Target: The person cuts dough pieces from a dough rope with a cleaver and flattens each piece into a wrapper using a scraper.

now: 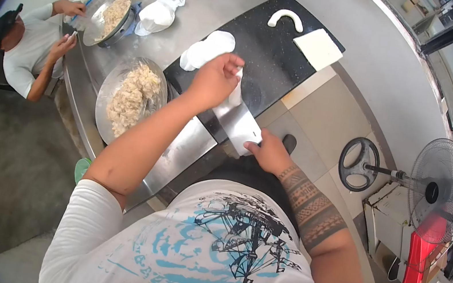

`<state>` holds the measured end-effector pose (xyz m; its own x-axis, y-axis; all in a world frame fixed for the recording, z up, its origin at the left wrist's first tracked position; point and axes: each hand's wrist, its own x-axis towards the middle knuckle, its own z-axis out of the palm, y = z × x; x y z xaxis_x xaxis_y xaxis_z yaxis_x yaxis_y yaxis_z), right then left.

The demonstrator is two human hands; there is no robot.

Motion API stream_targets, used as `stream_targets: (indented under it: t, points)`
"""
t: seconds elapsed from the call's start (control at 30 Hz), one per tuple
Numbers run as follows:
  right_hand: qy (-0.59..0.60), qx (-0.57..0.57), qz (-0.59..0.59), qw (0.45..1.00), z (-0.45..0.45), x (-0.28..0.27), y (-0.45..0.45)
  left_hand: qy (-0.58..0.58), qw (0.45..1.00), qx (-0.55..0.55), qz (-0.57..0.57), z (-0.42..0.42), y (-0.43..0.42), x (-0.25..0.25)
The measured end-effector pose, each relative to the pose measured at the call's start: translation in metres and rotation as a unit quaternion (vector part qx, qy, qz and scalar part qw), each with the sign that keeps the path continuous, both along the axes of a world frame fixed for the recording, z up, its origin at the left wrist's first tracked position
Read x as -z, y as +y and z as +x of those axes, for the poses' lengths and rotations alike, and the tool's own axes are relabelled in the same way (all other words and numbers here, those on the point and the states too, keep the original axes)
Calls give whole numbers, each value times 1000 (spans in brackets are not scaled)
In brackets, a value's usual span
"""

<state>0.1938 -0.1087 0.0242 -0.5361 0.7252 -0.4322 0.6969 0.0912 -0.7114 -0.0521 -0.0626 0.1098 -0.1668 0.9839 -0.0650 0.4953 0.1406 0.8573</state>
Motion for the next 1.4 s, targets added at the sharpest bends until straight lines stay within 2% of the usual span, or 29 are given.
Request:
stream_targets:
  t: [0.13, 0.23, 0.33, 0.4, 0.43, 0.5, 0.57, 0.6, 0.7, 0.77, 0.8, 0.9, 1.0, 1.1, 1.17, 1.3, 1.37, 1.4]
  points:
    - [26, 41, -17, 999, 33, 14, 23, -66, 996, -30, 53, -14, 48, -57]
    - [17, 48, -28, 998, 48, 4, 46, -72, 992, -86, 54, -44, 89, -54]
    - [56, 54, -34, 996, 69, 4, 77, -23, 990, -137, -29, -87, 125, 15]
    - [67, 57, -37, 995, 82, -10, 101, 149, 973, -172, 32, -111, 127, 81]
    - [88, 53, -8, 995, 91, -6, 116, 232, 952, -188, 64, -115, 132, 97]
    - [130, 50, 47, 989, 109, 6, 144, 222, 949, -195, 107, -84, 141, 94]
    - [109, 106, -118, 981, 106, -37, 181, 207, 953, -186, 117, -38, 155, 92]
    - [96, 132, -195, 967, 101, -56, 204, 242, 946, -166, 136, -20, 166, 104]
    - [131, 110, -118, 978, 85, -64, 260, 156, 969, -167, 93, 37, 203, 94]
    - [119, 40, 93, 988, 68, -50, 295, 195, 955, -179, 133, 45, 224, 108]
    - [101, -24, 211, 972, 56, -58, 309, 201, 953, -185, 128, 43, 232, 114]
    - [-2, -121, 279, 953, 19, -71, 343, 214, 950, -193, 115, 38, 246, 122]
    - [-52, -192, 331, 922, -12, -85, 360, 219, 952, -184, 111, 31, 243, 115]
    - [-68, -237, 325, 913, -30, -83, 366, 221, 951, -179, 118, 29, 244, 116]
    - [-68, -231, 307, 921, -38, -66, 367, 217, 952, -177, 124, 29, 242, 116]
    - [-56, -212, 271, 937, -38, -74, 373, 182, 949, -225, 125, 29, 234, 102]
    - [51, -151, 255, 954, -19, -94, 366, 139, 946, -255, 144, 29, 213, 77]
    - [105, -121, 245, 956, -5, -104, 357, 164, 946, -247, 134, 26, 196, 63]
